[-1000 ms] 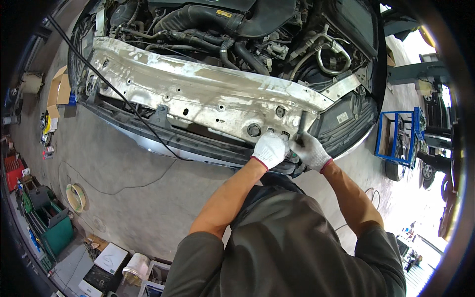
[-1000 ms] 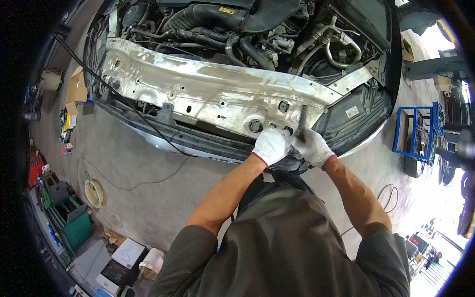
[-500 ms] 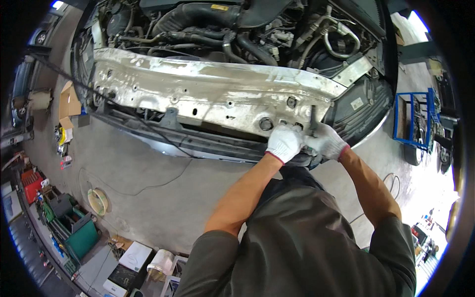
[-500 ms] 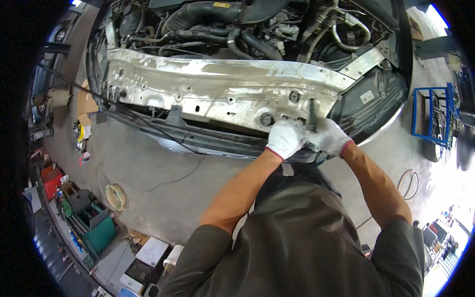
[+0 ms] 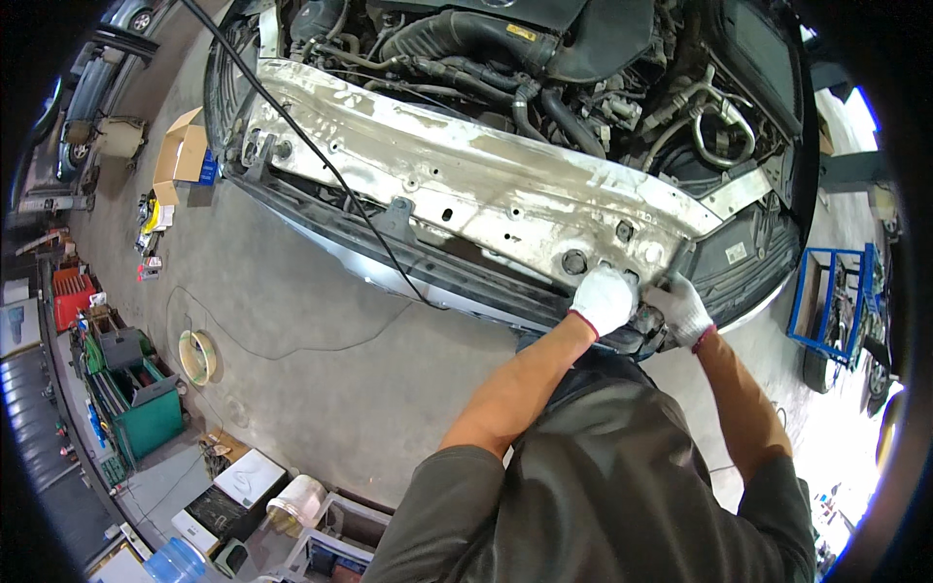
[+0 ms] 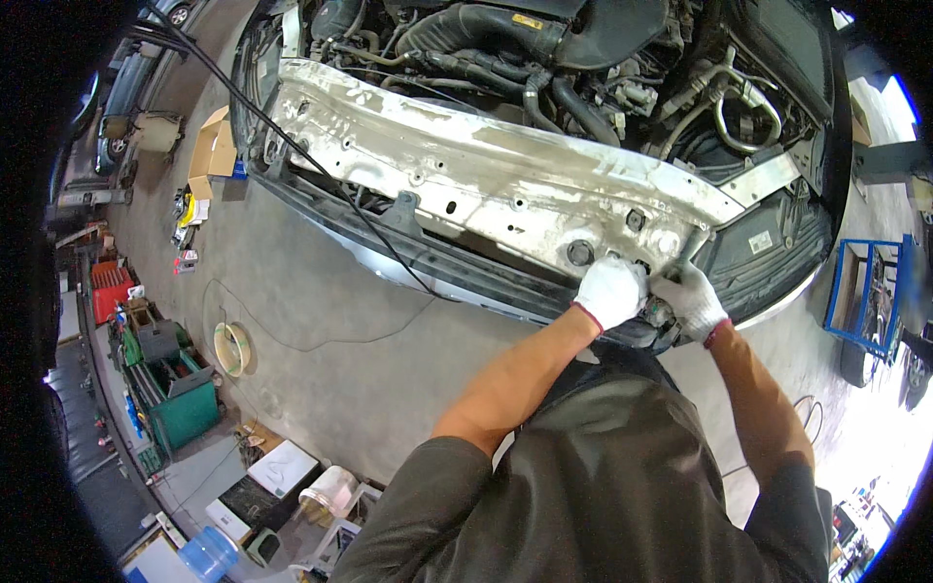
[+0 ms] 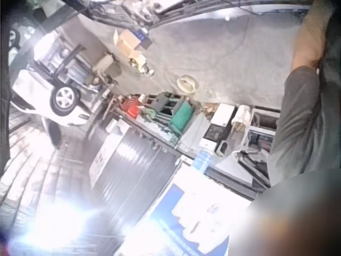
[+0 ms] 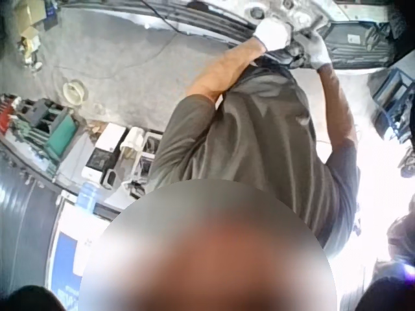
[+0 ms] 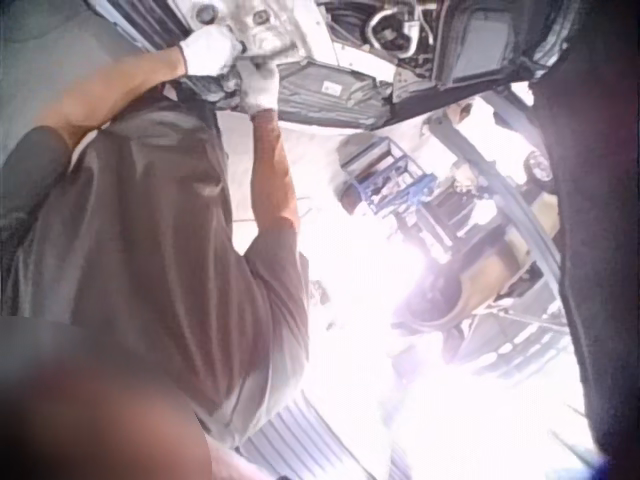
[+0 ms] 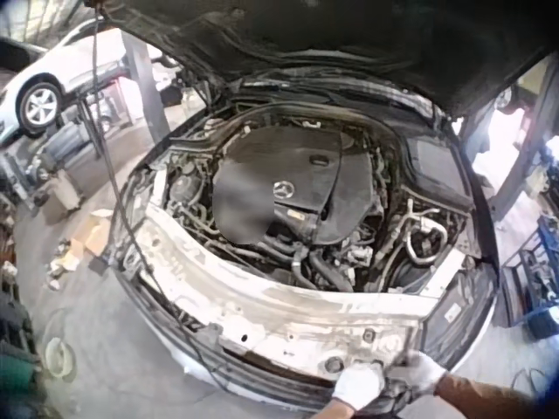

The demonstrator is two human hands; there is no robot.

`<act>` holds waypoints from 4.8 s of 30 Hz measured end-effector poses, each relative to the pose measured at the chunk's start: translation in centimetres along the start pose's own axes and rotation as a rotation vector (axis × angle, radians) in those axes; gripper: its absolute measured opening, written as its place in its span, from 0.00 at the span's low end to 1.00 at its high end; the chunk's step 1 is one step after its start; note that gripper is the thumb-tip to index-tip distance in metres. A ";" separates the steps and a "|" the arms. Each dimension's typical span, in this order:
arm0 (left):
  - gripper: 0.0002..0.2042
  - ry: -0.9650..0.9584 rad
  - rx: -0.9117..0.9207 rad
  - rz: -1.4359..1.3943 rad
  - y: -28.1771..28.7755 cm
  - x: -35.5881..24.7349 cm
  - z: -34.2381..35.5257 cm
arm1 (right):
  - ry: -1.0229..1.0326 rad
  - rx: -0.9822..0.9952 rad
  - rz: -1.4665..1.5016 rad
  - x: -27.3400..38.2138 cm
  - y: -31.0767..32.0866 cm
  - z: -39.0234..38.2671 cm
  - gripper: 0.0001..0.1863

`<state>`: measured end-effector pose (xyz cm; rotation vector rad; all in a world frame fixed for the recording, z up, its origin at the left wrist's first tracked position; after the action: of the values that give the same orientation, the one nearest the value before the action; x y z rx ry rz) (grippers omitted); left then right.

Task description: The person works on the front end of a car with the hood open, repeatedly inserting and removing black plastic fasteners from the radiator support area. The person briefly walks to a tool cart to retrieve a fastener before returning to continue the task.

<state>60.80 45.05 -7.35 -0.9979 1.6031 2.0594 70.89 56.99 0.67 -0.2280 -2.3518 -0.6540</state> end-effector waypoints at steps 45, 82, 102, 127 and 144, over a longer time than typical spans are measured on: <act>0.09 -0.091 0.083 0.111 0.3 -0.2 0.1 | -0.137 0.041 0.753 -5.3 0.8 -3.0 0.07; 0.10 -0.111 -0.033 0.113 0.8 -1.9 -0.5 | -0.137 -0.123 0.848 -4.2 -0.1 -2.0 0.12; 0.26 0.088 0.535 -0.107 5.7 -2.4 1.8 | -0.305 -0.235 0.912 -1.4 0.0 -1.9 0.08; 0.31 0.110 0.613 -0.247 6.3 -0.7 3.3 | -0.367 -0.413 1.033 -7.4 0.6 -1.3 0.14; 0.30 0.150 0.571 -0.260 5.4 -0.1 3.1 | -0.041 -0.502 0.056 -0.5 -1.8 1.8 0.15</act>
<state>56.36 46.34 -3.17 -1.0825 1.8649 1.2708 69.67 56.40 -1.52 -0.5290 -2.1727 -1.2138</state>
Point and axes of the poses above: each hand's wrist, its own z-axis towards the middle knuckle, its own y-axis out of the back of the hand, x = y × z, the point moved 1 cm from there along z, towards the middle knuckle, and after that the axes turned 10 degrees about -z, right-handed, at the moved point
